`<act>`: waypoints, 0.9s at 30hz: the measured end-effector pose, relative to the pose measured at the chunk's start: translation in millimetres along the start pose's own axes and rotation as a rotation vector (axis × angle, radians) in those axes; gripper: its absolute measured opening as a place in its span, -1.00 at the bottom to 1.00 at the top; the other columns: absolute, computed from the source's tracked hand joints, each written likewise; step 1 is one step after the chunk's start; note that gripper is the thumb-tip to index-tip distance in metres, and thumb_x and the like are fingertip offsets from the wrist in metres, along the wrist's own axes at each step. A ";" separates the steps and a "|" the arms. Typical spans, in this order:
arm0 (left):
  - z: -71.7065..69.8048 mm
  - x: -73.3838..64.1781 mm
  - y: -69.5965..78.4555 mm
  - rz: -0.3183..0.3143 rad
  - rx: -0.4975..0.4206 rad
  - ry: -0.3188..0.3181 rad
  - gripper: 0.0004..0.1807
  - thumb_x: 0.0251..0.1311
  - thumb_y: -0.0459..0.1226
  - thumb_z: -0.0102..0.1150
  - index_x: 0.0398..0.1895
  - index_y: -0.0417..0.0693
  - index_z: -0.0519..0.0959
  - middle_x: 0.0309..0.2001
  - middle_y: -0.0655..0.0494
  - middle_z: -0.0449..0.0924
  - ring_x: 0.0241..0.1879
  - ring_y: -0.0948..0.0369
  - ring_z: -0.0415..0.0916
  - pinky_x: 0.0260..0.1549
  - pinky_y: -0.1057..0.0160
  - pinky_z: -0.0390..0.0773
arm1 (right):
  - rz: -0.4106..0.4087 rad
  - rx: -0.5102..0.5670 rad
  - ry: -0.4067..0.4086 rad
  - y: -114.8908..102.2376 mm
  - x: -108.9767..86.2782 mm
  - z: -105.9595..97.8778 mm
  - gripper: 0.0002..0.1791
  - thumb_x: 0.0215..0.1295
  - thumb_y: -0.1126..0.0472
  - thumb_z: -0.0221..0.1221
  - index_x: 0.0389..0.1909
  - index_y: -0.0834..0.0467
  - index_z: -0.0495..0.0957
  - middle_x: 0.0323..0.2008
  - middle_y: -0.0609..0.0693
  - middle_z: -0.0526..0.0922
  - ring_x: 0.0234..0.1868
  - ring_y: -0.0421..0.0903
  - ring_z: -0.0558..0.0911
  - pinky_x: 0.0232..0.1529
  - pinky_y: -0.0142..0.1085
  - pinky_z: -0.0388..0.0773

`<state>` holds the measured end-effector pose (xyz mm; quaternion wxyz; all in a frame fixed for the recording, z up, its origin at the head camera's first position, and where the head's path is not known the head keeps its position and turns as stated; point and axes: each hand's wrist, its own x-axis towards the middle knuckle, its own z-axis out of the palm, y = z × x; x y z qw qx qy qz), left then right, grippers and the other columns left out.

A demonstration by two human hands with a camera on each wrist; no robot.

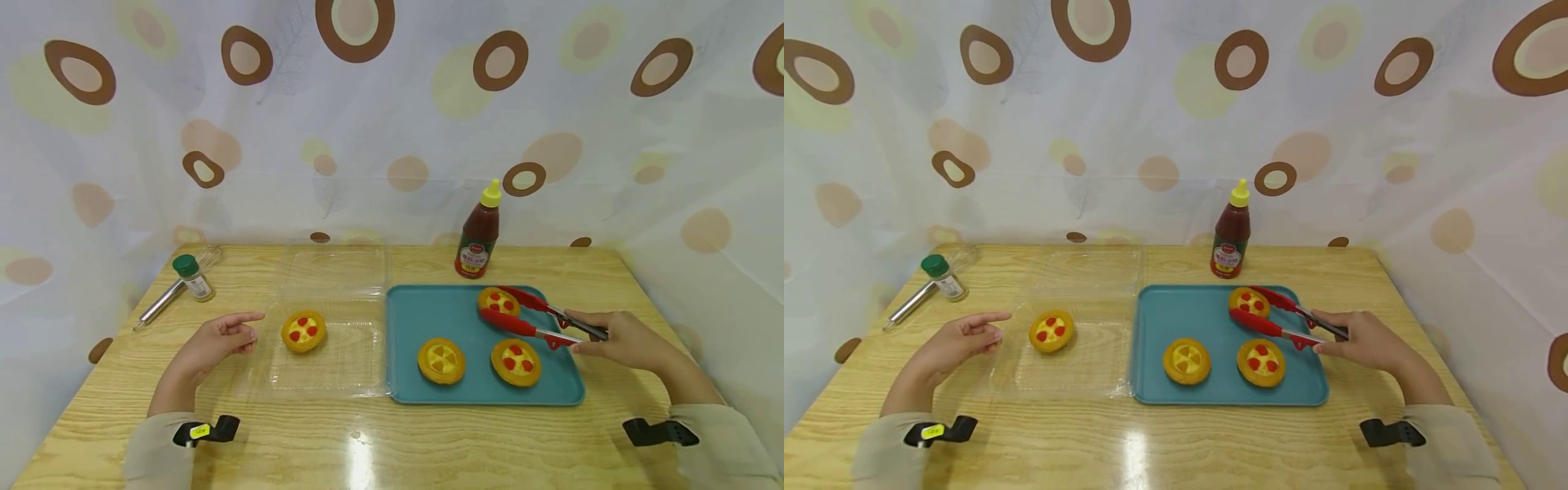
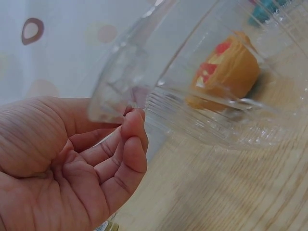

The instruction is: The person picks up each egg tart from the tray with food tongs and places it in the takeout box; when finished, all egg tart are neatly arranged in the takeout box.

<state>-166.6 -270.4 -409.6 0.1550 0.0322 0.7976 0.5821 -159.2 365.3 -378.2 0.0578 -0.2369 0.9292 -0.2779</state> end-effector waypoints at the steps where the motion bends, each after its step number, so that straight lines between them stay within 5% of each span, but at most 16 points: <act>1: 0.1 0.1 0.1 -0.002 -0.001 0.002 -0.43 0.34 -0.27 0.06 0.33 -0.36 0.23 -0.33 0.07 0.54 -0.33 0.24 0.50 -0.20 0.27 0.56 | -0.002 -0.005 0.006 -0.1 -0.1 -0.5 -0.35 0.14 0.22 0.31 0.21 0.43 0.37 -0.76 -0.26 0.14 -0.77 -0.38 0.04 -0.73 -0.43 0.17; 15: -0.5 1.1 -3.4 -0.009 -0.002 0.008 -0.43 0.33 -0.28 0.07 0.32 -0.37 0.24 -0.34 0.09 0.53 -0.36 0.28 0.47 -0.20 0.27 0.54 | -0.092 -0.050 0.083 -12.1 5.2 -3.3 -0.33 0.07 0.24 0.35 0.22 0.36 0.40 -0.73 -0.28 0.14 -0.74 -0.40 0.09 -0.73 -0.43 0.14; 27: 0.9 1.5 -0.6 -0.008 -0.002 0.006 -0.44 0.33 -0.28 0.07 0.32 -0.37 0.24 -0.36 0.08 0.53 -0.37 0.28 0.47 -0.22 0.28 0.55 | -0.166 -0.060 0.100 -49.9 22.6 -4.1 -0.34 0.08 0.23 0.35 0.21 0.35 0.41 -0.66 -0.28 0.27 -0.71 -0.38 0.16 -0.70 -0.44 0.19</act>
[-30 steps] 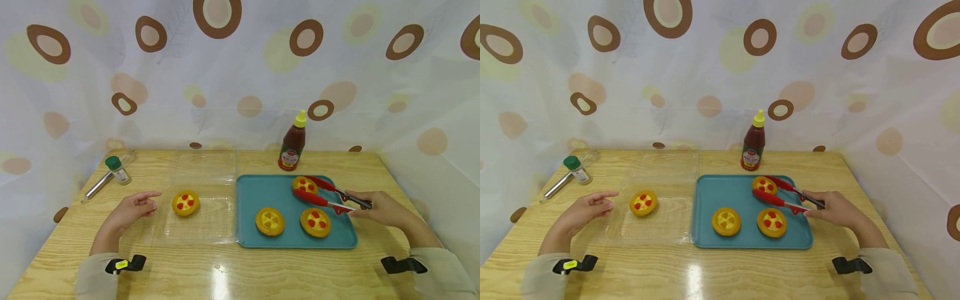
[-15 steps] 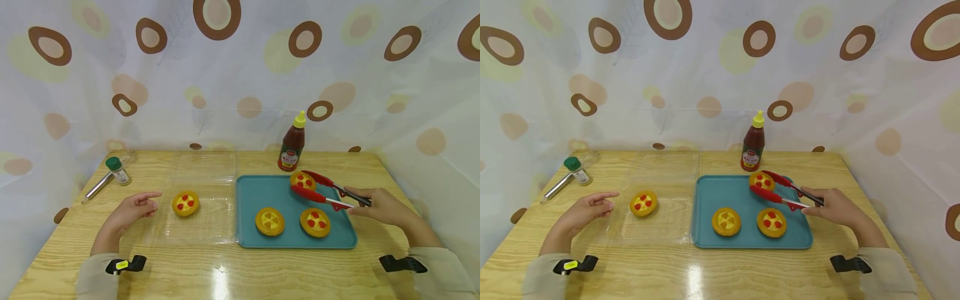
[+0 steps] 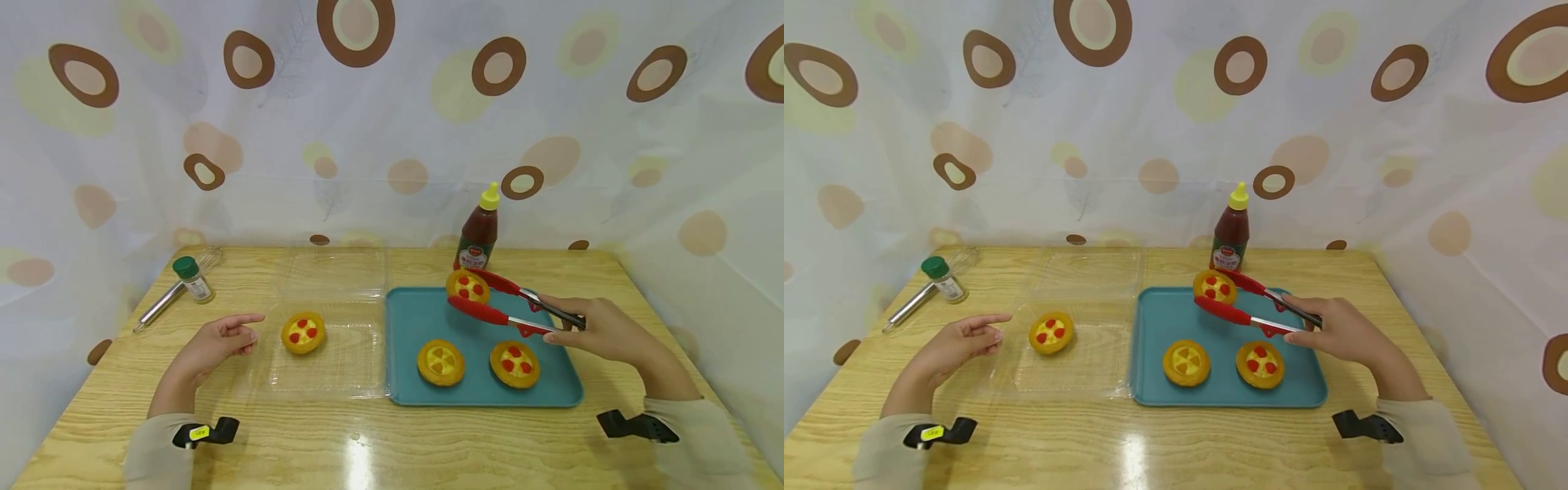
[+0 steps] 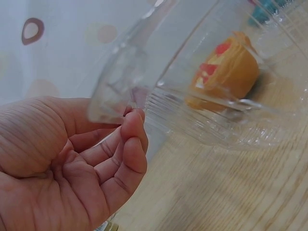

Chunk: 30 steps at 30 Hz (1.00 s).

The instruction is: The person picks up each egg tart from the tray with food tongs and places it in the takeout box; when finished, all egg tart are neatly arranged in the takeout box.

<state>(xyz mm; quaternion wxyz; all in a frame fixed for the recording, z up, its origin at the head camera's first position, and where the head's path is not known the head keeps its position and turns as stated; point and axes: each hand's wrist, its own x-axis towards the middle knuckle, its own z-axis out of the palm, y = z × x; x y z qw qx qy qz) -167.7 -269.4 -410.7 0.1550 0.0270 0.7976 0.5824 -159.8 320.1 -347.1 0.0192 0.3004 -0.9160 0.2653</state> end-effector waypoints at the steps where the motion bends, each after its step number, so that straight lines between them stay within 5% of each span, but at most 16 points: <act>1: -0.2 -0.2 -0.5 -0.003 0.002 0.003 -0.44 0.33 -0.28 0.07 0.32 -0.36 0.25 -0.36 0.09 0.53 -0.37 0.28 0.47 -0.22 0.28 0.55 | 0.000 0.003 -0.004 -2.7 3.1 0.4 -0.34 0.09 0.22 0.35 0.22 0.35 0.41 -0.67 -0.28 0.25 -0.72 -0.38 0.15 -0.70 -0.44 0.19; 14: -0.5 -1.0 0.7 0.017 0.005 -0.007 -0.43 0.34 -0.29 0.06 0.34 -0.37 0.22 -0.35 0.08 0.52 -0.35 0.24 0.49 -0.22 0.29 0.55 | -0.037 0.136 -0.079 -36.9 43.8 19.9 -0.33 0.13 0.18 0.33 0.26 0.29 0.38 -0.67 -0.25 0.17 -0.71 -0.36 0.09 -0.69 -0.42 0.17; 21: 0.1 0.2 -1.1 0.011 -0.006 -0.004 -0.45 0.34 -0.33 0.04 0.35 -0.34 0.22 -0.31 -0.01 0.52 -0.33 0.19 0.49 -0.20 0.26 0.55 | -0.111 0.110 -0.089 -47.9 60.6 36.5 -0.33 0.13 0.14 0.33 0.25 0.29 0.39 -0.65 -0.26 0.24 -0.69 -0.35 0.10 -0.64 -0.45 0.18; 30: 0.0 -0.1 -1.0 0.018 -0.020 -0.014 -0.43 0.34 -0.32 0.05 0.35 -0.37 0.20 -0.33 0.04 0.52 -0.34 0.21 0.50 -0.21 0.27 0.55 | -0.068 0.088 -0.184 -63.0 82.8 48.7 -0.32 0.18 0.06 0.29 0.29 0.25 0.36 -0.63 -0.19 0.32 -0.67 -0.30 0.14 -0.61 -0.41 0.12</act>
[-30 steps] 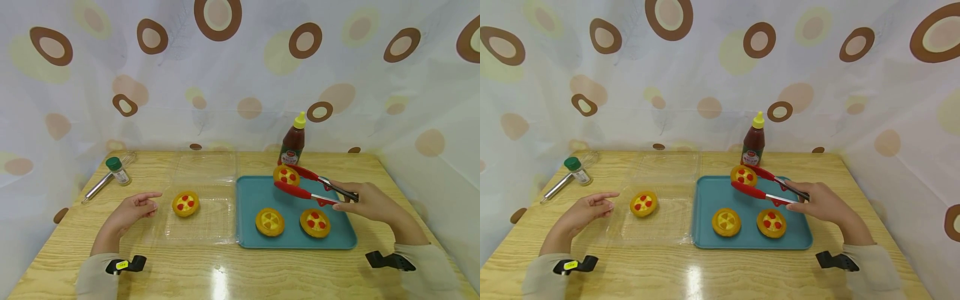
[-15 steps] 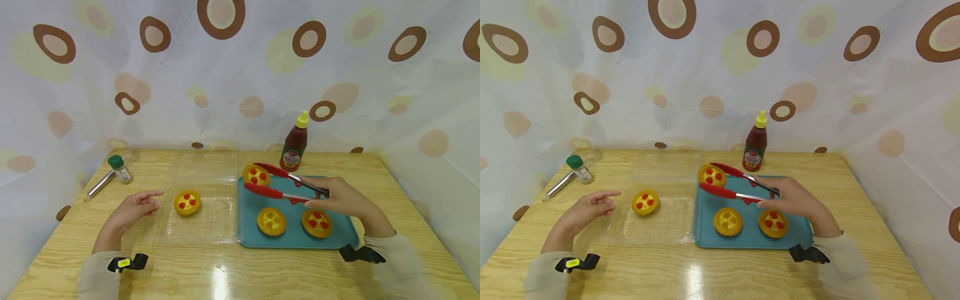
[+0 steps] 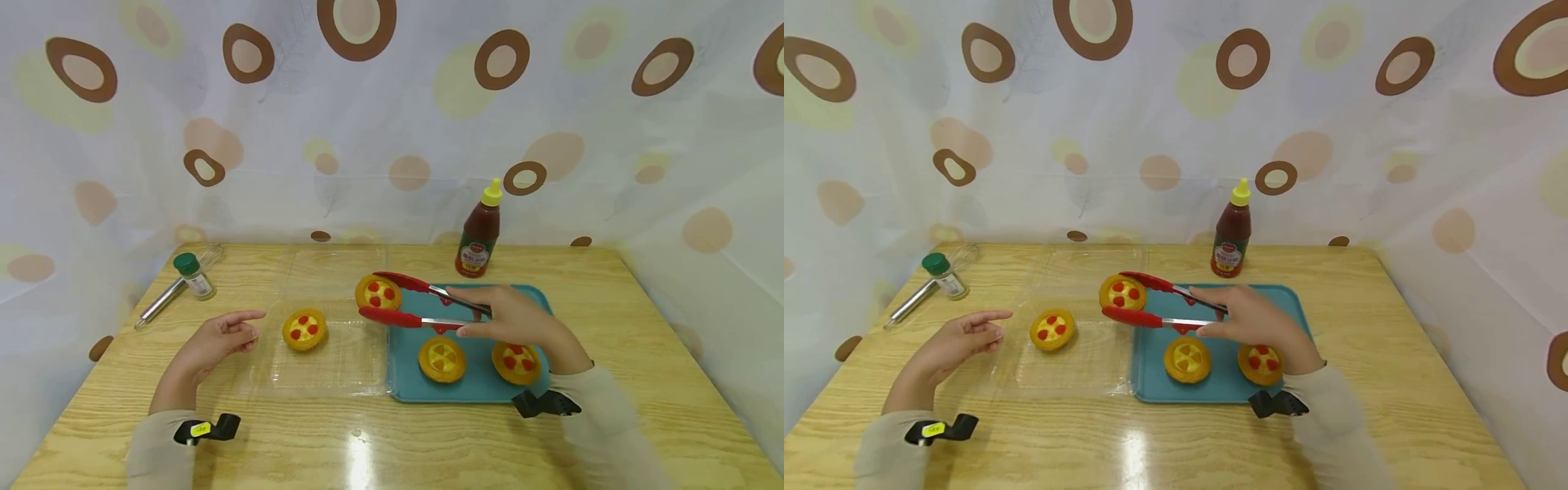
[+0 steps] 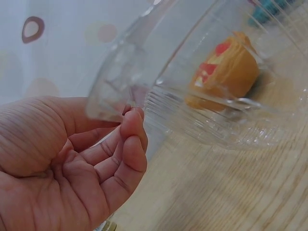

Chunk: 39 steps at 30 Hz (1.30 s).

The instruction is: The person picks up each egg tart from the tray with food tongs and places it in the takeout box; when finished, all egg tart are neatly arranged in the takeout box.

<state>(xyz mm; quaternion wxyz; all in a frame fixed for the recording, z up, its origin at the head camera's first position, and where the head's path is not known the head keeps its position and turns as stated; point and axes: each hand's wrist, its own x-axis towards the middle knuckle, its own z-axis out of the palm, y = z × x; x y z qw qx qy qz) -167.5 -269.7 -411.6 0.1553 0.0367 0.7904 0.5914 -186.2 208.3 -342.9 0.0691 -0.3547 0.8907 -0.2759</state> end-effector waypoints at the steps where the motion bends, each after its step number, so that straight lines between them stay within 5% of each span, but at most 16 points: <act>1: -0.3 -0.1 0.2 -0.001 -0.004 0.001 -0.42 0.34 -0.31 0.05 0.35 -0.36 0.20 -0.33 0.05 0.52 -0.34 0.21 0.50 -0.21 0.27 0.55 | -0.002 0.003 -0.016 -1.1 2.9 1.3 -0.31 0.19 0.06 0.28 0.29 0.26 0.35 -0.61 -0.19 0.35 -0.67 -0.30 0.14 -0.61 -0.41 0.12; 14: -3.5 -2.4 -5.0 -0.032 -0.031 0.013 -0.39 0.31 -0.26 0.10 0.35 -0.35 0.21 -0.34 0.11 0.53 -0.35 0.26 0.49 -0.21 0.29 0.55 | -0.075 -0.066 -0.132 -22.9 36.6 16.6 -0.32 0.17 0.08 0.30 0.26 0.29 0.38 -0.59 -0.18 0.43 -0.63 -0.31 0.29 -0.60 -0.41 0.27; 21: -2.0 -3.2 -5.1 -0.042 -0.037 0.016 -0.40 0.32 -0.27 0.09 0.35 -0.35 0.21 -0.34 0.12 0.54 -0.35 0.26 0.49 -0.22 0.29 0.54 | -0.047 -0.124 -0.191 -32.8 47.8 21.8 -0.31 0.19 0.05 0.29 0.28 0.27 0.36 -0.67 -0.12 0.40 -0.78 -0.29 0.16 -0.62 -0.43 0.25; 24: -1.5 -2.7 -5.0 -0.043 -0.041 0.013 -0.40 0.32 -0.28 0.09 0.35 -0.36 0.20 -0.33 0.11 0.54 -0.35 0.25 0.49 -0.22 0.29 0.54 | -0.035 -0.144 -0.205 -37.4 51.0 22.9 -0.32 0.19 0.08 0.29 0.28 0.28 0.35 -0.44 0.00 0.64 -0.76 -0.30 0.20 -0.59 -0.42 0.27; 28: -1.4 -1.3 -5.1 -0.039 -0.043 0.012 -0.41 0.32 -0.29 0.08 0.35 -0.35 0.21 -0.33 0.11 0.54 -0.34 0.24 0.49 -0.21 0.30 0.54 | -0.016 -0.179 -0.220 -42.7 53.8 23.7 -0.31 0.19 0.09 0.29 0.29 0.27 0.34 0.06 0.15 0.58 -0.48 -0.25 0.54 -0.41 -0.39 0.45; 32: -1.1 -0.2 -4.7 -0.032 -0.041 0.012 -0.42 0.33 -0.30 0.07 0.35 -0.35 0.21 -0.32 0.10 0.54 -0.34 0.23 0.48 -0.20 0.30 0.54 | 0.016 -0.206 -0.227 -47.0 55.3 25.2 -0.31 0.18 0.11 0.30 0.30 0.26 0.33 0.12 0.14 0.54 -0.11 -0.07 0.64 -0.14 -0.25 0.56; 39: -0.8 0.2 -3.3 -0.026 -0.037 0.010 -0.42 0.33 -0.30 0.06 0.35 -0.36 0.20 -0.34 0.07 0.52 -0.34 0.20 0.47 -0.20 0.29 0.53 | 0.070 -0.297 -0.231 -59.6 57.4 29.8 -0.28 0.15 0.11 0.32 0.32 0.22 0.33 0.17 0.12 0.50 0.10 0.05 0.54 0.03 -0.09 0.50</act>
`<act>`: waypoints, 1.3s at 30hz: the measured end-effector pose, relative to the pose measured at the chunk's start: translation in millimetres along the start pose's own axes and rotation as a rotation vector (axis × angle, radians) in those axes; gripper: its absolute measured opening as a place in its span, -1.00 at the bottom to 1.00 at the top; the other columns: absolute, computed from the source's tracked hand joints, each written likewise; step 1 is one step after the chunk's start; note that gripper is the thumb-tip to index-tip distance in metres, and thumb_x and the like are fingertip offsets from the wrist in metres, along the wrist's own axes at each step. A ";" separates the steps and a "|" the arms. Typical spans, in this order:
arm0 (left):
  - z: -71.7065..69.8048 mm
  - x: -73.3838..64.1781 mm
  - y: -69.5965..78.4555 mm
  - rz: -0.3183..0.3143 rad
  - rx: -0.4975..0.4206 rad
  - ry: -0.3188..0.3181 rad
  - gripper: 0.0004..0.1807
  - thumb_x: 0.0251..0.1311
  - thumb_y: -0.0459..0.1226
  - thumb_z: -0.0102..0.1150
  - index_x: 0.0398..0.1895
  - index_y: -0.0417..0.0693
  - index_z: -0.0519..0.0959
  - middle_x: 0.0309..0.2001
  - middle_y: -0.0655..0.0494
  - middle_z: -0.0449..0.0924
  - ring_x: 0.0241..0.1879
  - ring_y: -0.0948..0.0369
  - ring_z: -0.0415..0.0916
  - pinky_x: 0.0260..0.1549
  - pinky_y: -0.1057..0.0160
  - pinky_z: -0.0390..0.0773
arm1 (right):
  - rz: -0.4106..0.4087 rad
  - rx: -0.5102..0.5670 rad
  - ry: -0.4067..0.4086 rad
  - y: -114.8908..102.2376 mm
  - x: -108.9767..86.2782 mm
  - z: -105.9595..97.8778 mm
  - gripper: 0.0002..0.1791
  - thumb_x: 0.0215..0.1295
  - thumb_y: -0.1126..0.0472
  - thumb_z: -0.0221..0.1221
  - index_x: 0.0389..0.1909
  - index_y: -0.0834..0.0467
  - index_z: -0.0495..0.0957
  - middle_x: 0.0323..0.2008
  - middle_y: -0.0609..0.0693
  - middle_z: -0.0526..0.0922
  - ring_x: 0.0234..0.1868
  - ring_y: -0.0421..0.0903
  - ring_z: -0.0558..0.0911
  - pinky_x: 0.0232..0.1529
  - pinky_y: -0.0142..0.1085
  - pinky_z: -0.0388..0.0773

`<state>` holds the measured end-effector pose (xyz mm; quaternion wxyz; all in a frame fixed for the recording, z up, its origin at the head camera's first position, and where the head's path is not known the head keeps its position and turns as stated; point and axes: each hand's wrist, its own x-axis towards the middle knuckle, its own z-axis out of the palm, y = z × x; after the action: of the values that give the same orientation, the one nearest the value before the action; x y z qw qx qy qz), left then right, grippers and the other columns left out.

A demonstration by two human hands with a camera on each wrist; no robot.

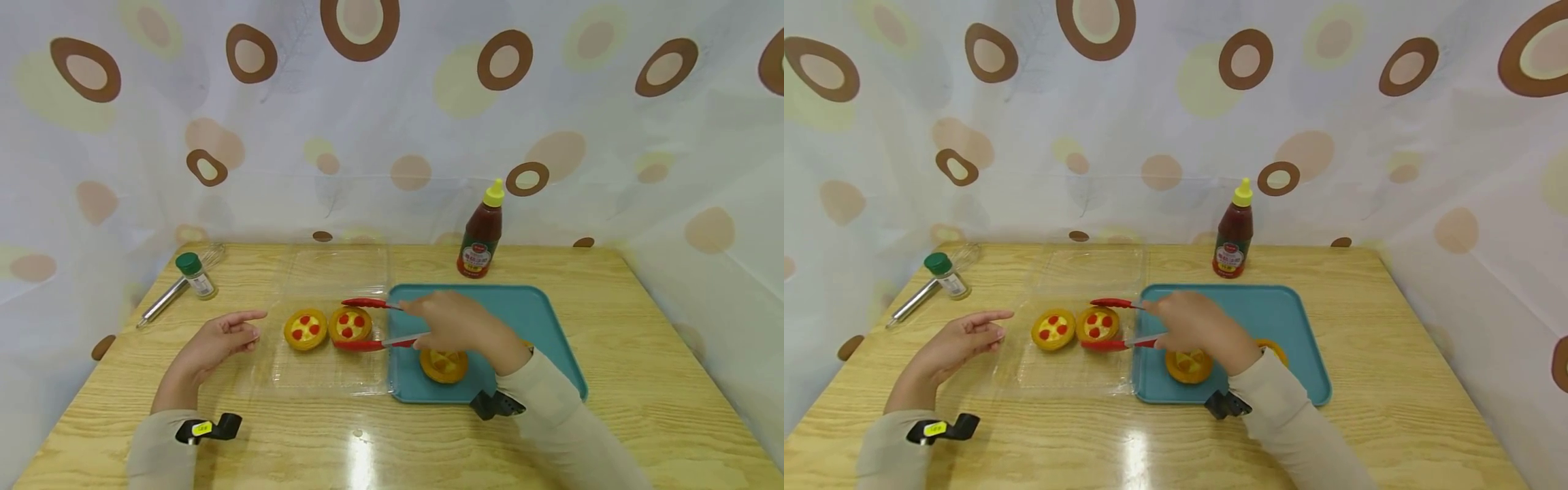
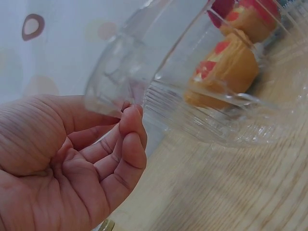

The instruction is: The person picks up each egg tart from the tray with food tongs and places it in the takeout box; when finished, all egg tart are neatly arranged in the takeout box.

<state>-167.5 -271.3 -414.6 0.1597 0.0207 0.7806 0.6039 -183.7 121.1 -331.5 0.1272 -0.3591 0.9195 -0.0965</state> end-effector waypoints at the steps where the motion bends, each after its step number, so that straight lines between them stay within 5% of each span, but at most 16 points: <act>1: 0.0 0.0 0.2 0.001 0.001 0.000 -0.41 0.33 -0.30 0.07 0.35 -0.36 0.20 -0.34 0.07 0.52 -0.35 0.20 0.47 -0.20 0.29 0.54 | 0.005 -0.022 -0.003 -2.0 0.2 -0.3 -0.27 0.15 0.10 0.32 0.32 0.21 0.32 0.17 0.13 0.50 0.12 0.06 0.53 0.04 -0.08 0.50; 6: -0.2 0.1 0.5 0.003 0.004 0.000 -0.41 0.33 -0.29 0.07 0.35 -0.35 0.20 -0.35 0.08 0.51 -0.35 0.20 0.47 -0.20 0.29 0.54 | 0.005 -0.062 0.002 -5.3 0.5 -0.4 -0.26 0.14 0.09 0.33 0.33 0.21 0.31 0.17 0.14 0.49 0.12 0.07 0.52 0.03 -0.08 0.50; 12: -0.4 0.1 0.3 0.000 0.009 0.002 -0.43 0.34 -0.32 0.05 0.35 -0.35 0.20 -0.35 0.10 0.50 -0.35 0.21 0.46 -0.21 0.30 0.53 | -0.061 0.025 0.040 8.0 -0.7 6.9 -0.24 0.11 0.11 0.35 0.32 0.26 0.31 0.18 0.17 0.48 0.14 0.07 0.51 0.08 -0.07 0.47; 15: 0.0 0.2 0.7 0.000 0.011 0.001 -0.43 0.33 -0.32 0.05 0.35 -0.36 0.21 -0.35 0.08 0.50 -0.35 0.21 0.45 -0.21 0.30 0.53 | -0.096 0.084 0.062 17.2 -3.1 11.8 -0.22 0.10 0.10 0.36 0.32 0.27 0.31 0.11 0.17 0.54 -0.18 -0.04 0.62 -0.08 -0.18 0.55; 19: 0.4 0.4 1.3 -0.001 0.013 0.002 -0.44 0.33 -0.33 0.05 0.34 -0.35 0.22 -0.34 0.06 0.51 -0.35 0.21 0.45 -0.22 0.30 0.53 | -0.143 0.186 0.099 28.5 -6.8 18.9 -0.23 0.11 0.09 0.35 0.31 0.28 0.31 -0.21 0.07 0.62 -0.57 -0.24 0.34 -0.51 -0.38 0.38; 24: 1.0 -0.8 3.0 0.000 0.010 -0.002 -0.45 0.33 -0.34 0.05 0.34 -0.36 0.22 -0.34 0.06 0.50 -0.35 0.22 0.45 -0.22 0.30 0.53 | -0.225 0.360 0.161 38.6 -12.9 23.4 -0.24 0.15 0.07 0.32 0.32 0.28 0.29 -0.53 -0.11 0.42 -0.60 -0.28 0.22 -0.59 -0.42 0.17; 29: 1.6 -1.4 4.7 0.007 0.007 -0.005 -0.44 0.33 -0.34 0.05 0.34 -0.38 0.21 -0.34 0.08 0.51 -0.35 0.22 0.45 -0.23 0.30 0.53 | -0.273 0.436 0.194 44.4 -19.7 23.8 -0.23 0.13 0.08 0.33 0.33 0.26 0.29 -0.53 -0.12 0.42 -0.61 -0.28 0.18 -0.60 -0.43 0.14; 39: 1.9 -0.7 5.2 0.005 0.009 -0.001 -0.46 0.34 -0.36 0.03 0.34 -0.38 0.21 -0.31 0.05 0.52 -0.35 0.22 0.45 -0.24 0.30 0.54 | -0.216 0.466 0.214 56.4 -43.8 19.1 -0.24 0.11 0.12 0.35 0.32 0.23 0.32 -0.50 -0.16 0.43 -0.60 -0.27 0.22 -0.63 -0.43 0.14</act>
<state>-167.1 -268.3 -409.8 0.1584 0.0239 0.7832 0.6007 -182.7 190.2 -357.6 0.0974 -0.4040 0.8372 -0.3556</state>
